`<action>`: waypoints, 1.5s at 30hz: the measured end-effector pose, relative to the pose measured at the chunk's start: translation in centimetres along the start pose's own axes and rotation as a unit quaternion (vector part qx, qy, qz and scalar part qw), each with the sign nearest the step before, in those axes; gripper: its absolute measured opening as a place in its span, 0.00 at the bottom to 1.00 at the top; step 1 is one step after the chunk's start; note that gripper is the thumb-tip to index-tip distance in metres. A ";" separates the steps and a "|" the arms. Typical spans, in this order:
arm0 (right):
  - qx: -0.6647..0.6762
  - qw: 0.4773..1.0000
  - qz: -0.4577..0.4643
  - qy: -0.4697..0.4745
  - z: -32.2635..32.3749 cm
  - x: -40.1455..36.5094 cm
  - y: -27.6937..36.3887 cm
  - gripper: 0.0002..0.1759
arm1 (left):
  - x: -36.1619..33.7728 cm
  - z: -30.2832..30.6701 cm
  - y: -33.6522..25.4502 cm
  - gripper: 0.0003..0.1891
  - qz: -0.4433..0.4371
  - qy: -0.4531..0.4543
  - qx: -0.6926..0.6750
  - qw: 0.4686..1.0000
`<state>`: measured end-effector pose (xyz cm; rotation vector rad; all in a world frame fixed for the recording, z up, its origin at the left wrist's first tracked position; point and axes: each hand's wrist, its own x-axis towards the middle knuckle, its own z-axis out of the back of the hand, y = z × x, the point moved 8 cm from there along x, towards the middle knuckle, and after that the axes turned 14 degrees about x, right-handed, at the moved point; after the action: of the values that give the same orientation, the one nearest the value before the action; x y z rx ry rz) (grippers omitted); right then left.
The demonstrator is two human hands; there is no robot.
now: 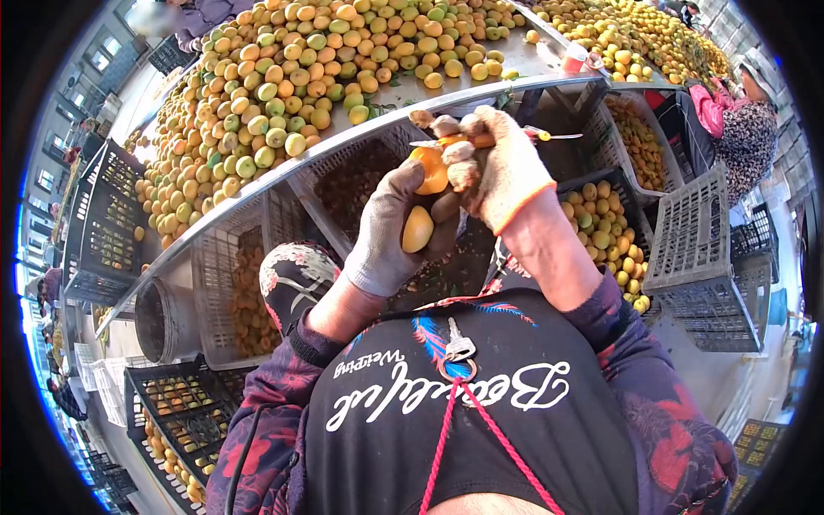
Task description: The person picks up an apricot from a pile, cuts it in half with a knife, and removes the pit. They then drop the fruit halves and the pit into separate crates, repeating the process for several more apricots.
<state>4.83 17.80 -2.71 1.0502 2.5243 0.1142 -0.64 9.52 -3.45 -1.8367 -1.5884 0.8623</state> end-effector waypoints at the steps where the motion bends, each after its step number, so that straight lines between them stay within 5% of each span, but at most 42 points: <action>1: -0.039 0.999 0.012 -0.034 0.9 0.9 -0.2 0.15 | 0.6 0.0 -0.1 0.14 0.001 -0.001 -0.003 1.000; 3: -0.053 0.998 0.022 -0.036 2.0 2.0 -0.7 0.14 | 0.7 4.5 1.2 0.20 0.115 -0.297 -0.005 0.948; 5: -0.069 0.993 0.079 -0.057 3.0 3.0 -0.3 0.14 | 0.8 8.1 0.8 0.17 0.093 -0.197 0.106 0.970; 7: -0.101 0.989 0.098 -0.046 4.4 4.3 0.6 0.14 | -1.1 11.3 -2.3 0.18 0.063 -0.214 0.293 0.930; 9: -0.126 0.985 0.090 -0.076 5.4 4.8 0.8 0.15 | -3.8 13.8 -6.7 0.15 -0.023 -0.300 0.434 0.849; 15: -0.095 0.991 -0.038 -0.090 9.4 5.4 -1.1 0.16 | -19.5 27.2 -15.8 0.18 -0.091 -0.534 0.497 0.678; 17: -0.077 0.992 -0.039 -0.088 10.0 5.4 -0.9 0.16 | -23.7 31.2 -17.9 0.20 0.020 -0.540 0.716 0.443; 19: -0.126 0.983 -0.036 -0.126 10.2 5.2 -0.3 0.15 | -24.5 32.7 -20.2 0.21 0.017 -0.533 0.806 0.259; 20: -0.119 0.984 -0.044 -0.124 10.9 5.5 -0.3 0.15 | -23.0 31.8 -20.7 0.22 0.000 -0.497 0.830 0.254; 22: -0.137 0.981 -0.057 -0.124 12.0 6.2 -0.2 0.14 | -16.0 27.4 -20.3 0.19 -0.144 -0.551 0.596 0.567; 25: -0.225 0.967 -0.044 -0.114 11.6 6.7 0.1 0.10 | -1.7 20.9 -17.9 0.19 -0.118 -0.437 0.625 0.636; 26: -0.239 0.965 -0.023 -0.102 11.0 6.6 0.5 0.09 | 3.0 19.7 -16.8 0.21 -0.103 -0.396 0.651 0.639; 29: -0.313 0.947 0.030 -0.064 10.3 7.0 2.0 0.09 | 15.8 19.6 -15.1 0.22 -0.177 -0.284 0.811 0.479; 33: -0.346 0.936 0.048 -0.047 10.6 7.9 3.6 0.12 | 25.2 22.8 -13.4 0.22 0.090 -0.295 0.907 0.286; 37: -0.318 0.947 0.025 -0.046 11.2 8.7 4.1 0.12 | 28.4 24.4 -11.9 0.15 0.133 -0.215 0.948 0.192; 38: -0.357 0.928 0.106 0.010 11.1 9.1 4.4 0.12 | 28.5 25.3 -11.4 0.15 0.150 -0.191 0.937 0.253; 39: -0.396 0.917 0.053 0.011 10.2 8.9 4.1 0.13 | 27.7 24.0 -11.2 0.15 0.099 -0.137 0.944 0.282; 41: -0.432 0.899 0.053 0.044 10.0 9.1 3.6 0.15 | 24.7 22.5 -11.8 0.22 0.073 -0.162 0.900 0.398; 42: -0.475 0.864 0.134 0.100 9.3 9.3 3.4 0.16 | 21.9 20.0 -12.7 0.22 0.001 -0.183 0.879 0.440; 43: -0.488 0.868 0.045 0.076 9.5 9.3 2.8 0.17 | 20.4 19.0 -12.9 0.21 -0.009 -0.189 0.870 0.455; 45: -0.462 0.877 0.022 0.130 9.7 9.8 1.3 0.19 | 15.6 15.4 -14.2 0.18 -0.072 -0.202 0.828 0.518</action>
<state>3.26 24.80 -14.58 0.6891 2.1750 1.3924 -20.04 26.98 -4.20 -0.0369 -0.3365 1.7851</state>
